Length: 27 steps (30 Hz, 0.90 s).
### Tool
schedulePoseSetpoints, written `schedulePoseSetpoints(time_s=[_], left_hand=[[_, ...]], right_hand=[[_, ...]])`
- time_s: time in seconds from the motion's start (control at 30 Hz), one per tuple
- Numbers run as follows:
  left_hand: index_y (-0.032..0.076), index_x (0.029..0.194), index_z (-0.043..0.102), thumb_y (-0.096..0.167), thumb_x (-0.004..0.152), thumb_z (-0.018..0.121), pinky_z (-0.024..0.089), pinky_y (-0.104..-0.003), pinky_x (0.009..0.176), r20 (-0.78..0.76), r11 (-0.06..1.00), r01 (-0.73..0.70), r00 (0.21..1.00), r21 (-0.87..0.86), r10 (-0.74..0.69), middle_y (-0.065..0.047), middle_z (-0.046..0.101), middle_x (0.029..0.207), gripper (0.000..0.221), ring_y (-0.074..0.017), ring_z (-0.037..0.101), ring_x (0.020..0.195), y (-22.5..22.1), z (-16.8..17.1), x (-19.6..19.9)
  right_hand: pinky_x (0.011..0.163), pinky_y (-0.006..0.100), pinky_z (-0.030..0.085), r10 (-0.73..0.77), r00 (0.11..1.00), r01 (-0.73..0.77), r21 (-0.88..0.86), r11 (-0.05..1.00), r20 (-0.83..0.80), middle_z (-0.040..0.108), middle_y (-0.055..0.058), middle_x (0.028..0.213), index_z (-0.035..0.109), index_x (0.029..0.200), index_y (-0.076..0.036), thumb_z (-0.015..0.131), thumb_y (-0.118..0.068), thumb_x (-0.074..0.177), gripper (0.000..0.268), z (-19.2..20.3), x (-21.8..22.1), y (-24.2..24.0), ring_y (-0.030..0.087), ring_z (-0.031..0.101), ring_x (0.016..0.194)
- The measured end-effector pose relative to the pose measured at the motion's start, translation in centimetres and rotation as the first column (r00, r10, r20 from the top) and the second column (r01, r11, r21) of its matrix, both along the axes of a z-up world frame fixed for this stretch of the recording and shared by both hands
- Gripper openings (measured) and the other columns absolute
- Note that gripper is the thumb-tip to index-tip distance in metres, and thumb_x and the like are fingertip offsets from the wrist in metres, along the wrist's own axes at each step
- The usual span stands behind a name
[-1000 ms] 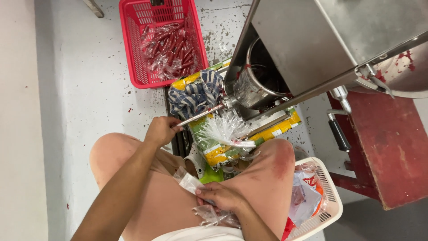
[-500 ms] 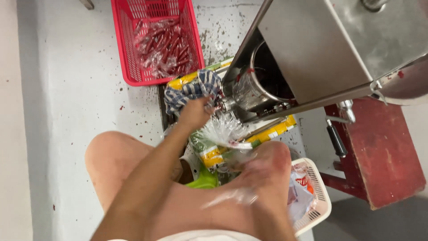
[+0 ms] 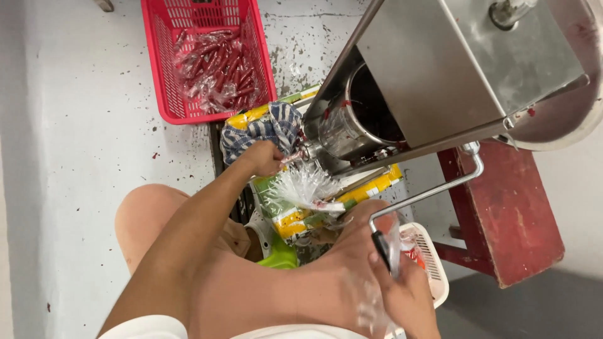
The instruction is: Filling sausage casings with meat mixture using a manual crank-operated stuffer
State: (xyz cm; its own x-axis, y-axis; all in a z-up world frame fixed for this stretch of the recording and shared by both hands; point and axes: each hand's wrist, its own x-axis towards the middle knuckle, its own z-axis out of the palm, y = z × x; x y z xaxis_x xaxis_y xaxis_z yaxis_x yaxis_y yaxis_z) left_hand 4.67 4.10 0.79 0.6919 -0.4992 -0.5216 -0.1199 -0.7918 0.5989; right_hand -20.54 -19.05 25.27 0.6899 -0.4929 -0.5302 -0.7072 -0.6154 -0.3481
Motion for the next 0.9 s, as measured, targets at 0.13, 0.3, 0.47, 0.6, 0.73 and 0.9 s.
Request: schedulePoseSetpoints(time_s=[0.13,0.3,0.47,0.6,0.73,0.9], left_hand=[[0.006,0.121,0.076,0.014,0.095,0.068,0.057,-0.040,0.088,-0.127,0.992,-0.127,0.984,-0.027,0.122,-0.009,0.080,0.096,0.028,-0.0218,0.072,0.088,1.1,2.5,-0.9],[0.009,0.113,0.080,0.025,0.089,0.077,0.052,-0.039,0.097,-0.042,0.998,-0.059,0.997,0.018,0.059,-0.009,0.078,0.113,0.029,-0.0244,0.070,0.109,3.5,0.8,-0.6],[0.007,0.115,0.079,0.017,0.093,0.074,0.055,-0.034,0.090,-0.183,0.992,-0.117,0.975,0.043,0.123,-0.005,0.082,0.093,0.025,-0.0139,0.076,0.081,4.2,3.1,-1.5],[0.005,0.122,0.075,0.019,0.093,0.075,0.055,-0.037,0.091,-0.151,0.988,-0.145,0.977,0.051,0.151,-0.008,0.073,0.129,0.033,-0.0179,0.078,0.082,4.4,3.3,-2.4],[0.009,0.148,0.051,0.045,0.103,0.051,0.055,-0.040,0.099,-0.161,0.992,-0.127,0.979,0.008,0.126,-0.013,0.074,0.117,0.058,-0.0226,0.074,0.097,3.9,3.4,-4.5],[0.005,0.149,0.040,0.035,0.111,0.030,0.064,-0.042,0.082,-0.042,0.990,-0.031,0.998,0.134,0.037,-0.016,0.070,0.093,0.050,-0.0254,0.072,0.084,5.6,4.6,-6.1]], right_hand=[[0.078,0.026,0.030,-0.227,0.961,0.164,0.336,0.927,0.158,0.065,0.002,0.088,0.079,0.107,-0.011,0.069,-0.044,0.077,0.046,1.6,-4.9,-0.7,0.012,0.051,0.084],[0.082,0.032,0.051,-0.059,0.865,-0.077,0.248,0.966,0.499,0.079,0.006,0.074,0.069,0.053,-0.004,0.054,-0.082,0.074,0.082,2.5,-8.3,-3.1,0.019,0.075,0.077],[0.045,0.029,0.026,-0.292,0.827,-0.055,0.587,0.808,0.480,0.050,0.011,0.049,0.075,0.095,0.014,0.072,-0.063,0.075,0.080,2.9,-8.7,-3.4,0.017,0.040,0.043],[0.052,0.028,0.017,-0.189,0.885,0.104,0.215,0.971,0.426,0.042,0.002,0.053,0.088,0.083,-0.008,0.062,-0.058,0.077,0.056,3.9,-5.9,0.6,0.015,0.030,0.048],[0.066,0.028,0.042,-0.084,0.978,0.074,0.057,0.996,0.191,0.065,0.003,0.066,0.081,0.092,-0.017,0.058,-0.045,0.094,0.036,-2.7,-3.2,-0.3,0.016,0.056,0.062],[0.085,0.041,0.047,-0.267,0.915,0.285,-0.015,0.959,0.301,0.074,0.017,0.097,0.069,0.128,-0.018,0.042,-0.045,0.101,0.046,-6.0,-2.2,-0.5,0.034,0.066,0.096]])
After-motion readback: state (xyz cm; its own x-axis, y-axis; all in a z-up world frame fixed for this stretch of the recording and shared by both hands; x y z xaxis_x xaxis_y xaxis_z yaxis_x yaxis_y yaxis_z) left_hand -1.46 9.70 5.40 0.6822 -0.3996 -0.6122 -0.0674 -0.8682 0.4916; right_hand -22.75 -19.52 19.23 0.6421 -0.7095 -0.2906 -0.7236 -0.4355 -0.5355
